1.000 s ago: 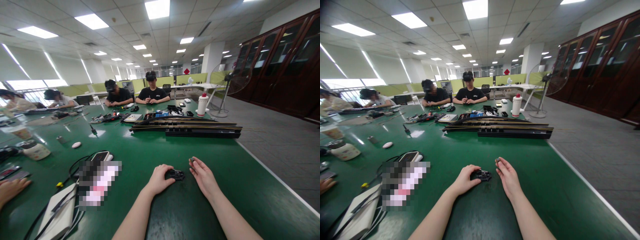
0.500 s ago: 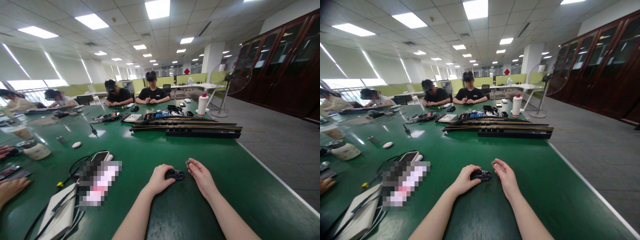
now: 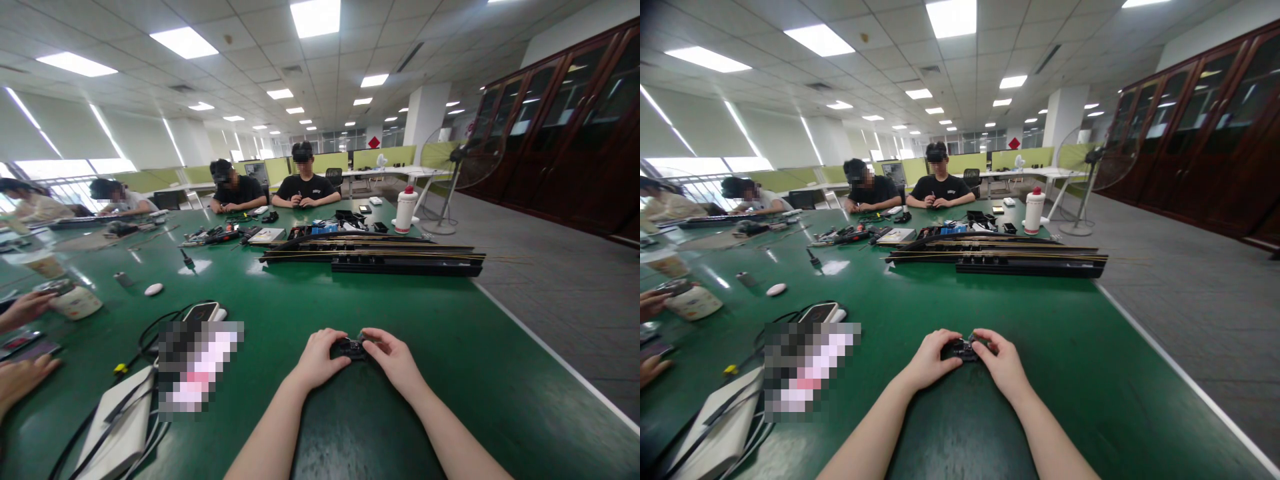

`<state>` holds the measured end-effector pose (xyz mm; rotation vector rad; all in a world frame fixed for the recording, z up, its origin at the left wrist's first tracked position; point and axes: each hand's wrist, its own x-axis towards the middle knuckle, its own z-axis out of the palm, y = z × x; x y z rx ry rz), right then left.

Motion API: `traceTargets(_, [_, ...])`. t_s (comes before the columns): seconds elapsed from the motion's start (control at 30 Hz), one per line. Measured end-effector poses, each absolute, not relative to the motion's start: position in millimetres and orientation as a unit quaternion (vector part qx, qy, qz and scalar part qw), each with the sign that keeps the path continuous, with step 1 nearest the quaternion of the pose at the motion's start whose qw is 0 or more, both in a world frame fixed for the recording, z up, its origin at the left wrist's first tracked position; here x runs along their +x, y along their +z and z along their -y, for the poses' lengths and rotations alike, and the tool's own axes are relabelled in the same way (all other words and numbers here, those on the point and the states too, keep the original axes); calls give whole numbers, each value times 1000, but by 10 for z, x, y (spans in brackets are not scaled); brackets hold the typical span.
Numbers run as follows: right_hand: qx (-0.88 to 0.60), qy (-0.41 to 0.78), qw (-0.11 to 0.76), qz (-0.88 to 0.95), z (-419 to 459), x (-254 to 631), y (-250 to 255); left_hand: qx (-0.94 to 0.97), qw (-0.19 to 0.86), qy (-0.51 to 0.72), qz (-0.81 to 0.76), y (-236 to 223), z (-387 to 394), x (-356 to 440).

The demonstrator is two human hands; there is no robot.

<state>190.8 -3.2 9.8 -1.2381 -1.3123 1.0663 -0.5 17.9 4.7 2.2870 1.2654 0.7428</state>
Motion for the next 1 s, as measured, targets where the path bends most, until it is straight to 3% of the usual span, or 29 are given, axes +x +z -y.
traceTargets(0.43, [-512, 226, 333, 759, 77, 1896, 80, 825, 205, 274, -450, 8, -195, 1])
traceTargets(1.0, [-528, 319, 366, 697, 70, 1968, 130, 821, 212, 268, -457, 11, -192, 8])
